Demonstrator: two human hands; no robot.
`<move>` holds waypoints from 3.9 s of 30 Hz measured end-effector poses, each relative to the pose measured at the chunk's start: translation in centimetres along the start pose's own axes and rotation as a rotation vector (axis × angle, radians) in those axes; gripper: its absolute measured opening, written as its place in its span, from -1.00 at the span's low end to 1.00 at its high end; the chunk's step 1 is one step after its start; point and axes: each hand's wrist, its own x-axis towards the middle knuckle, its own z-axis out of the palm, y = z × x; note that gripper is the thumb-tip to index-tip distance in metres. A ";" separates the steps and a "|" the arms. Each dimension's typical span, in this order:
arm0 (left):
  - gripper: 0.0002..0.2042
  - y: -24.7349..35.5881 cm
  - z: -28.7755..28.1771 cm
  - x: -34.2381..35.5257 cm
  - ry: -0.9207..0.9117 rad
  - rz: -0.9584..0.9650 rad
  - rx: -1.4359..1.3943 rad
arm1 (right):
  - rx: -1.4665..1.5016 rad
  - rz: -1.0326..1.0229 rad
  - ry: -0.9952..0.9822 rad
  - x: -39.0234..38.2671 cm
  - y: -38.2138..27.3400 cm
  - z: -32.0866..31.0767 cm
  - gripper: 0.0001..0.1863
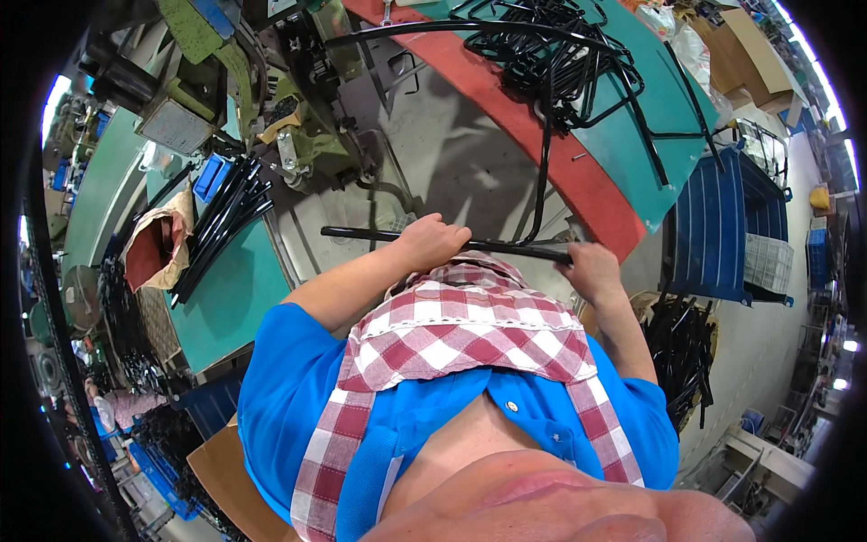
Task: The person repeatedly picks up black metal rods, places them into a bending machine, and operates the machine to bend the rods. The bent rods are then placed on a nearby table. Another worker is visible in the background handling similar rods.
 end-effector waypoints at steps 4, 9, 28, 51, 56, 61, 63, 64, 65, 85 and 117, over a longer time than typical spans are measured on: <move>-0.90 -1.5 0.2 -0.4 -0.074 0.056 0.062 | 0.266 -0.127 -0.324 0.7 1.9 3.1 -0.51; -0.95 -2.2 -0.7 -0.2 0.024 0.087 0.144 | 0.336 -0.030 -0.203 0.1 0.3 5.9 -0.59; -0.78 0.1 -5.0 -1.9 0.423 -0.129 0.096 | 0.438 0.167 0.620 7.9 6.0 0.3 -0.60; -0.76 0.9 -6.0 -4.9 0.452 -0.392 0.214 | 0.544 0.101 0.864 22.6 9.1 -25.3 -0.57; -0.77 2.3 -4.6 -6.0 0.463 -0.482 0.201 | 0.514 0.140 0.857 24.2 8.4 -29.0 -0.56; -0.75 3.1 -5.5 -4.6 0.414 -0.496 0.129 | 0.564 0.210 0.736 28.5 7.8 -29.8 -0.56; -0.74 2.6 -5.9 -4.1 0.402 -0.500 0.150 | 0.502 0.169 0.709 29.4 7.0 -30.1 -0.56; -0.75 2.3 -5.9 -4.0 0.387 -0.507 0.155 | 0.470 0.149 0.698 29.6 6.6 -30.4 -0.57; -0.75 2.3 -5.7 -4.2 0.372 -0.514 0.158 | 0.441 0.124 0.689 29.4 5.9 -30.8 -0.59; -0.73 0.2 -3.6 -8.4 0.407 -0.810 0.051 | 0.285 -1.185 0.422 17.9 -19.2 -14.4 -0.83; -0.82 -3.1 -5.7 -6.5 0.557 -0.746 -0.027 | -0.144 -1.379 0.929 18.7 -14.2 -7.0 -0.79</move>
